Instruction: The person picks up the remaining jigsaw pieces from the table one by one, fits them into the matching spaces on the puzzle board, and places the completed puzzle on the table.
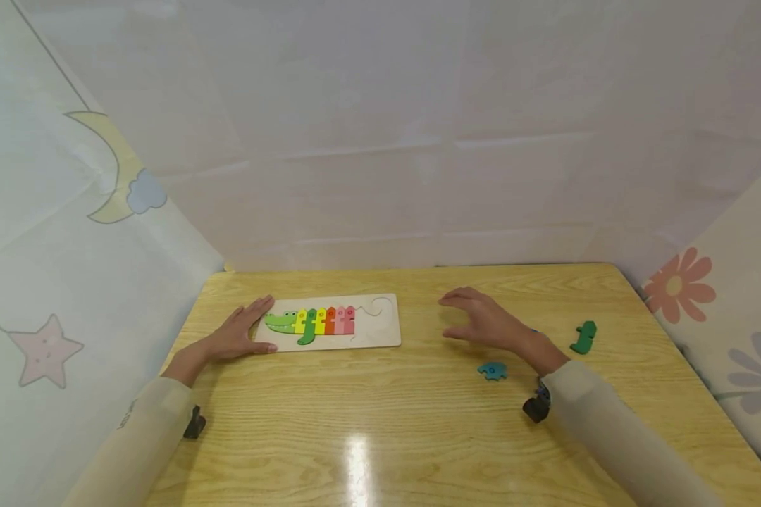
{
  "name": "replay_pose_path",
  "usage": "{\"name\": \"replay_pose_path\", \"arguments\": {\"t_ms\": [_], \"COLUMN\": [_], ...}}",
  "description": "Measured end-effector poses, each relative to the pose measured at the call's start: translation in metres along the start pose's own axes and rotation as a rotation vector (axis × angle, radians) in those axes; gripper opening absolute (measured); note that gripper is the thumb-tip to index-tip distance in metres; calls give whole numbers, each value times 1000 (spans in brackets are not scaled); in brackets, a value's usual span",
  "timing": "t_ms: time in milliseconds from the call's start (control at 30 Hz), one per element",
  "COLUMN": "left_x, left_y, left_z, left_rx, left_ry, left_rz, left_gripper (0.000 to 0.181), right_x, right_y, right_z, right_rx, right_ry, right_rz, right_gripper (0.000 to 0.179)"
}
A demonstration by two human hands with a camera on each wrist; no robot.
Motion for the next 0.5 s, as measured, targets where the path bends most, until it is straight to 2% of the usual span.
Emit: {"name": "replay_pose_path", "arguments": {"t_ms": [267,500], "left_x": [-2,-1], "left_y": [-1,0], "left_z": [1,1], "left_rx": [-10,1], "left_ry": [20,6], "left_rz": [3,-3], "left_gripper": [116,115], "right_x": [-4,-13], "right_y": [-9,-15], "right_z": [14,26], "right_rx": [-13,-12], "right_ry": [-7,16], "right_rz": [16,37], "right_gripper": [64,65]}}
Point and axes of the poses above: each hand's wrist, its own z-axis away from the middle knuckle, its own y-axis out of the palm, x = y × z, the point moved 9 cm from there along -z, towards the middle knuckle, and after that the axes turned 12 degrees about x, right-handed, at the moved point
